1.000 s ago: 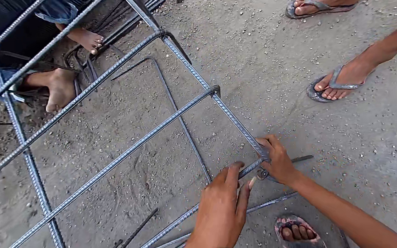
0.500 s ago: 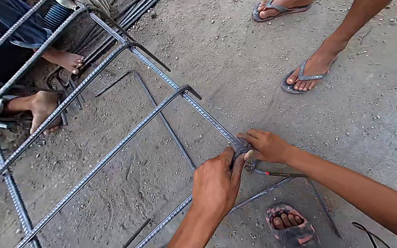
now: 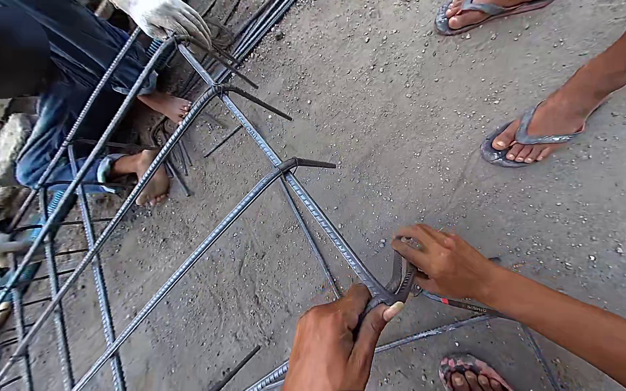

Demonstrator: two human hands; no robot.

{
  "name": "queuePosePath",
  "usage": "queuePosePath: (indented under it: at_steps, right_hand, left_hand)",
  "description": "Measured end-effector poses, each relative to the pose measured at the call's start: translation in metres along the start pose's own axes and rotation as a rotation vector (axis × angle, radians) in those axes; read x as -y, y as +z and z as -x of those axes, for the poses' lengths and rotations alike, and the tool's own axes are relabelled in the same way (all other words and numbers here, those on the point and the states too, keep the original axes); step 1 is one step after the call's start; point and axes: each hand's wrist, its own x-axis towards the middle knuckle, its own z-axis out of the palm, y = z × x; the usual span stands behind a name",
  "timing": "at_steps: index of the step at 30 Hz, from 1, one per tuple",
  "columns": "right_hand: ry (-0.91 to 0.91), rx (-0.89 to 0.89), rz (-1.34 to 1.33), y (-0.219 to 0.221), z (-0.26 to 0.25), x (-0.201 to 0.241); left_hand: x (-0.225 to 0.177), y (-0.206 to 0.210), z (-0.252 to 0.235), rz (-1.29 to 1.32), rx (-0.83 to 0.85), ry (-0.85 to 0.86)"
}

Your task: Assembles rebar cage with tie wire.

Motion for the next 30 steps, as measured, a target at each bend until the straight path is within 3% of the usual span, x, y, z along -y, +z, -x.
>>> queuePosePath:
  at_steps: [5, 14, 21, 25, 30]
  right_hand:
    - [-0.087, 0.013, -0.070, -0.002, -0.001, -0.009]
    - [-0.209, 0.310, -0.221, -0.013, -0.010, -0.038]
    - [-0.082, 0.354, -0.295, -0.002, -0.003, -0.039]
    - [0.011, 0.489, -0.342, -0.003, -0.005, -0.037]
    - [0.023, 0.551, -0.034, -0.002, 0.001, -0.042]
  left_hand:
    - [0.001, 0.000, -0.001, -0.003, 0.005, 0.027]
    - [0.010, 0.021, -0.004, -0.064, -0.063, 0.058]
    - [0.012, 0.034, -0.008, -0.044, -0.031, -0.023]
    - [0.013, 0.039, -0.010, -0.032, 0.017, -0.051]
    - [0.020, 0.053, -0.017, -0.087, 0.025, -0.063]
